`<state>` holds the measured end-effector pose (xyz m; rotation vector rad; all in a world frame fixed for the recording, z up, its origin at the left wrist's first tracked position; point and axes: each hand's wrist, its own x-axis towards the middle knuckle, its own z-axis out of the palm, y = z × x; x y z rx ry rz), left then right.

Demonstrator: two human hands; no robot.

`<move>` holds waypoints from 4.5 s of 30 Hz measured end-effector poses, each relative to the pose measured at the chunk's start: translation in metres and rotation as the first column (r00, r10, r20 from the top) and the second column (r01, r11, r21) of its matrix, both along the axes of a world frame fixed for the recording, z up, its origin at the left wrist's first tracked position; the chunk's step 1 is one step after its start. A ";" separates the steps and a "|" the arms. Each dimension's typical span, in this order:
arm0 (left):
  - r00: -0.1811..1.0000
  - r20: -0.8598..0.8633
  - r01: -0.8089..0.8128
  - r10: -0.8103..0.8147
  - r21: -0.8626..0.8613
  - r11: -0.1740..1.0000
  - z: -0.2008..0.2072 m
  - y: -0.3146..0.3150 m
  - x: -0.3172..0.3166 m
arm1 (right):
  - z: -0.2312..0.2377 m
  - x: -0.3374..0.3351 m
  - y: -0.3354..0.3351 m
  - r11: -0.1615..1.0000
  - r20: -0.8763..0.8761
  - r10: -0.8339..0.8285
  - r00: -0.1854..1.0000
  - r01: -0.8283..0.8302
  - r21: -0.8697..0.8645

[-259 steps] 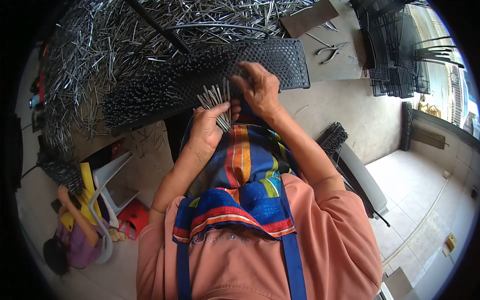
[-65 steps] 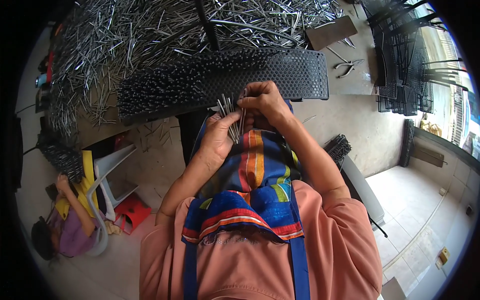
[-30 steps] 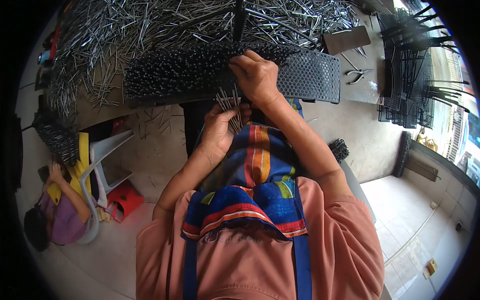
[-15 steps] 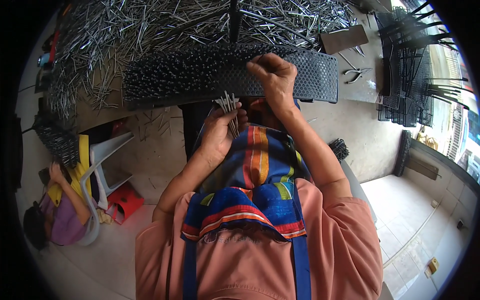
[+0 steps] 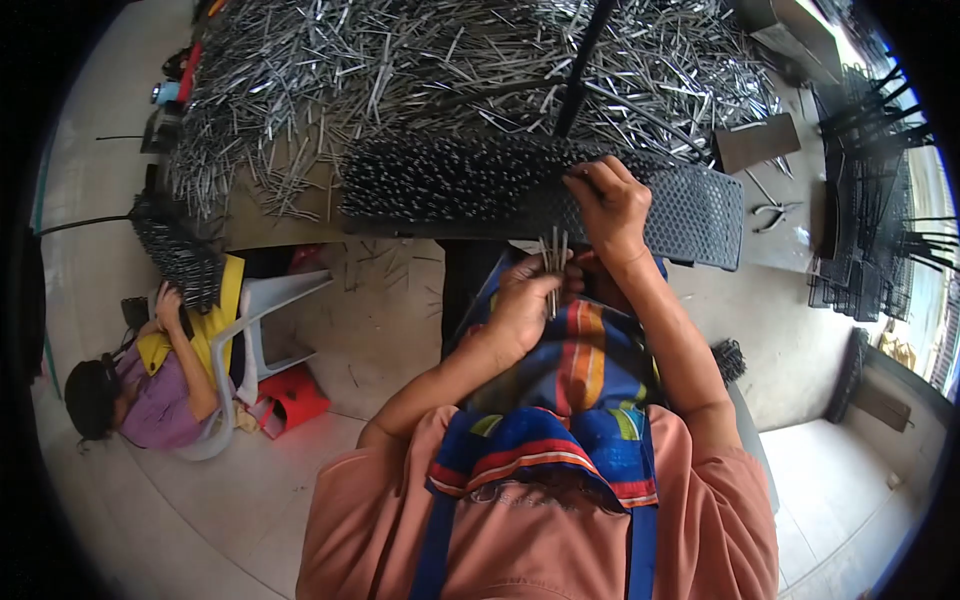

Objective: Organizing bundles of thin metal rods by inserting them into a perforated plate at a workbench.

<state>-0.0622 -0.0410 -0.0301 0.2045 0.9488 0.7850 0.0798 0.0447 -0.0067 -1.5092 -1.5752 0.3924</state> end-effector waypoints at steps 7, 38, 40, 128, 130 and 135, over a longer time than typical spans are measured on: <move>0.999 0.040 -0.012 0.012 -0.008 1.000 0.005 -0.001 -0.004 | 0.005 -0.002 0.003 1.000 0.039 0.019 0.999 -0.019 -0.011; 0.988 0.114 -0.105 0.108 -0.028 0.994 0.001 0.006 -0.006 | -0.003 0.004 -0.010 0.999 0.131 0.052 0.990 -0.053 0.002; 0.985 0.136 -0.102 0.104 -0.025 0.995 0.005 0.008 -0.007 | 0.008 0.006 -0.020 0.931 -0.126 0.109 0.986 -0.145 -0.335; 0.998 0.059 -0.006 0.006 0.000 1.000 0.001 0.021 -0.006 | -0.003 0.014 -0.002 0.995 0.210 0.092 0.973 -0.081 -0.059; 0.999 0.040 0.016 -0.015 -0.017 1.000 -0.001 0.022 -0.007 | -0.003 0.017 -0.004 0.991 0.266 0.104 0.958 -0.077 -0.110; 0.999 0.025 0.027 -0.027 -0.021 0.999 0.000 0.022 -0.008 | -0.008 0.016 -0.007 0.991 0.308 0.108 0.945 -0.079 -0.105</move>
